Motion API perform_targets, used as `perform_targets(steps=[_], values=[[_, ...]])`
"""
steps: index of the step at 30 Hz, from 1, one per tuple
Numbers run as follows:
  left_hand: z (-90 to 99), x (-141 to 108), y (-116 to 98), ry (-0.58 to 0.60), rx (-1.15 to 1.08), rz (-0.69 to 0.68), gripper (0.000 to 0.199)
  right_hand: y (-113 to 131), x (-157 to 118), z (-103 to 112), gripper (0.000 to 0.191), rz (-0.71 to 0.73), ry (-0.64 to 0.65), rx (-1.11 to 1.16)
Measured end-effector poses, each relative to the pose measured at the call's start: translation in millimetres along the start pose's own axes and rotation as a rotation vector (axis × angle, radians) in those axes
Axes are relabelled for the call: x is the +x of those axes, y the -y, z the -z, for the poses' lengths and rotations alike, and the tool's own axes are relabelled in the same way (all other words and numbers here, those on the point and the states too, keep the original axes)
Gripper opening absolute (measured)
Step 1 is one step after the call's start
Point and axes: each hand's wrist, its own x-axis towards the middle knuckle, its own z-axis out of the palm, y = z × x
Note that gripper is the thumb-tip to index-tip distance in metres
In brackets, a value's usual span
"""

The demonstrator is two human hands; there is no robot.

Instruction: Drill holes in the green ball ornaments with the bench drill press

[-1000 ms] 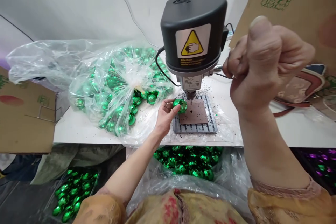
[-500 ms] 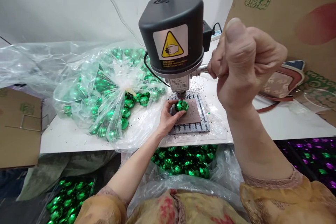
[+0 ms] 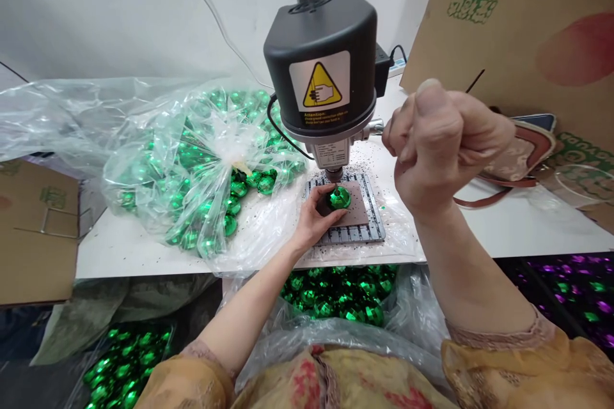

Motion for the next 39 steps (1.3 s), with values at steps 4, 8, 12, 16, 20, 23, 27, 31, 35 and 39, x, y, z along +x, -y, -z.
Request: perform_targets(steps=[4, 8, 12, 16, 20, 23, 27, 31, 35, 39], values=[[-0.8, -0.7, 1.3, -0.006, -0.016, 0.0, 0.056, -8.8, -7.2, 4.0, 0.06, 0.057, 0.001, 0.054], [-0.7, -1.4, 0.7, -0.008, -0.005, -0.002, 0.056, -18.2, -12.4, 8.3, 0.062, 0.109, 0.042, 0.072], [0.3, -1.6, 0.8, 0.0, 0.014, -0.015, 0.056, -24.6, -18.3, 11.8, 0.06, 0.173, 0.03, 0.083], [0.3, -1.6, 1.2, -0.007, 0.014, -0.005, 0.056, -27.3, -24.9, 14.8, 0.055, 0.244, 0.062, 0.098], [0.4, -1.6, 0.8, -0.009, 0.014, -0.002, 0.056, -29.1, -28.1, 16.4, 0.052, 0.283, 0.057, 0.093], [0.6, -1.7, 1.3, -0.007, 0.011, -0.014, 0.056, -32.1, -28.2, 16.2, 0.052, 0.287, 0.071, 0.103], [0.7, -1.6, 2.8, 0.002, 0.001, -0.021, 0.056, -41.1, -30.1, 16.9, 0.052, 0.315, 0.075, 0.157], [0.4, -1.5, 2.5, -0.003, 0.002, -0.016, 0.056, -47.3, -35.8, 21.4, 0.052, 0.393, 0.095, 0.188], [-0.1, -1.9, -0.2, -0.016, 0.004, -0.012, 0.055, -32.0, -28.5, 16.6, 0.055, 0.269, 0.09, 0.128], [-0.8, -2.8, -1.6, -0.026, 0.006, 0.004, 0.056, -10.4, 3.2, -4.4, 0.052, 0.119, -0.05, 0.105]])
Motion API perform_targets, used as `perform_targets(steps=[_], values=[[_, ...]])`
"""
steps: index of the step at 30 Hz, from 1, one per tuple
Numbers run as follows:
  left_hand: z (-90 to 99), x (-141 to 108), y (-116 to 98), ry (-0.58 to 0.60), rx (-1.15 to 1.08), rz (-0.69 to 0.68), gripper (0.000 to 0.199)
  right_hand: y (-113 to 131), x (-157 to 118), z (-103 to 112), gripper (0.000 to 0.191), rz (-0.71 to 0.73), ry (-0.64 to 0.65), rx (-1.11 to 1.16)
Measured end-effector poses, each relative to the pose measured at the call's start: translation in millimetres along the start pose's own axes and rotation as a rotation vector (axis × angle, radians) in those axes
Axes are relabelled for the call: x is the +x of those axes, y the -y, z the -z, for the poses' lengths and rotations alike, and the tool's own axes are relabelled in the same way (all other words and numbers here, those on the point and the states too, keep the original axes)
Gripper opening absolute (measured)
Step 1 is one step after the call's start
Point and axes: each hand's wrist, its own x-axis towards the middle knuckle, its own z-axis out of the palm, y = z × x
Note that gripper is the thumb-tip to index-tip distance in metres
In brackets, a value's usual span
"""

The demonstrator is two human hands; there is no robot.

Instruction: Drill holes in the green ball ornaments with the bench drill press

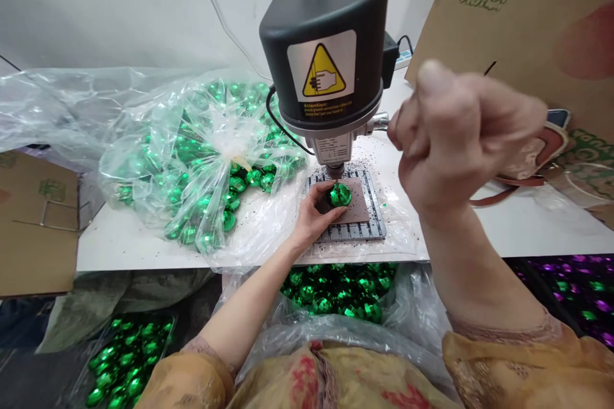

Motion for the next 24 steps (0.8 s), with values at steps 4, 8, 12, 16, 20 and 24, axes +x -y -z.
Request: perform_targets(steps=[4, 8, 12, 16, 20, 24], values=[[0.4, -3.6, -0.5, -0.033, 0.013, -0.009, 0.052, 0.5, 27.0, -15.6, 0.048, -0.109, 0.041, 0.126], [7.1, -22.0, -13.8, -0.091, 0.14, -0.11, 0.043, -1.4, 30.9, -15.1, 0.049, -0.164, 0.055, 0.128], [20.0, -67.3, -36.9, 0.154, 0.34, -0.337, 0.037, -2.3, 28.6, -12.9, 0.05, -0.139, 0.041, 0.14], [32.7, -119.2, -45.8, 0.617, 0.737, -0.616, 0.022, -3.6, 27.9, -12.1, 0.048, -0.134, 0.043, 0.091], [55.6, -126.8, -38.7, 0.564, 0.746, -0.742, 0.022, -5.3, 26.1, -10.6, 0.045, -0.1, 0.022, 0.068], [99.4, -66.8, -28.3, -0.125, 0.633, -0.395, 0.013, -8.1, 25.0, -9.4, 0.044, -0.092, 0.004, 0.079]])
